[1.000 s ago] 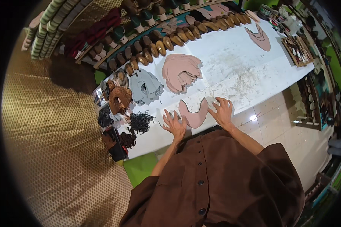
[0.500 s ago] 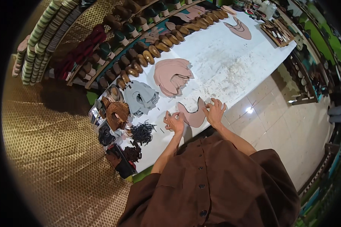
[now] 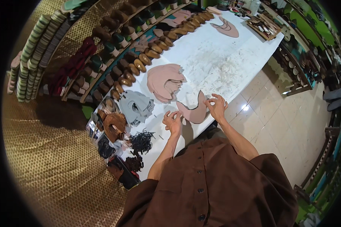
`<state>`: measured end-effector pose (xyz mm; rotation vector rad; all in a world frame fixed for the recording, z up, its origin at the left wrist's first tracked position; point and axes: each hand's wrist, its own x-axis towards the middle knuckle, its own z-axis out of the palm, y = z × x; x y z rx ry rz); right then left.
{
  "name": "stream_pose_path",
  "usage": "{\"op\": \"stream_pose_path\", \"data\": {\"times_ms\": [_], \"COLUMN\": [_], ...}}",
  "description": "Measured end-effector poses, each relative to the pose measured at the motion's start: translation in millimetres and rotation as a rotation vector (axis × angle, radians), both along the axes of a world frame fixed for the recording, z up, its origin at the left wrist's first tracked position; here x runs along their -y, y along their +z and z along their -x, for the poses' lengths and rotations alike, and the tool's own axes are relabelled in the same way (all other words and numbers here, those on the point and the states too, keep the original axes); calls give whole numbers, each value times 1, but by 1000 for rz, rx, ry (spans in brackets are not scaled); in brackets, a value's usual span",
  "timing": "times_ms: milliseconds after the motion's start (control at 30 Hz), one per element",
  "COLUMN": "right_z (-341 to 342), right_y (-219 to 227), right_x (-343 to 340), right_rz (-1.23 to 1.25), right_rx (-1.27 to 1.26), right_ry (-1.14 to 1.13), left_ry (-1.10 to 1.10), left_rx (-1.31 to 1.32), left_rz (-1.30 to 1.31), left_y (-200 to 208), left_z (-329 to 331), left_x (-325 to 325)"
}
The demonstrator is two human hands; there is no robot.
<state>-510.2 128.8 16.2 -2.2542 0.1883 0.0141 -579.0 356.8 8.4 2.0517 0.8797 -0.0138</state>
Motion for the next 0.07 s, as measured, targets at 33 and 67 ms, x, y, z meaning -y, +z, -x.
{"op": "stream_pose_path", "data": {"times_ms": [33, 67], "right_z": [-4, -9], "right_y": [4, 6], "right_x": [6, 12], "right_rz": [-1, -2], "right_rx": [2, 7], "right_ry": [-13, -21], "left_ry": [-31, -40], "left_rx": [-1, 14], "left_rz": [33, 35], "left_y": [5, 9], "left_z": [-6, -14], "left_x": [4, 8]}}
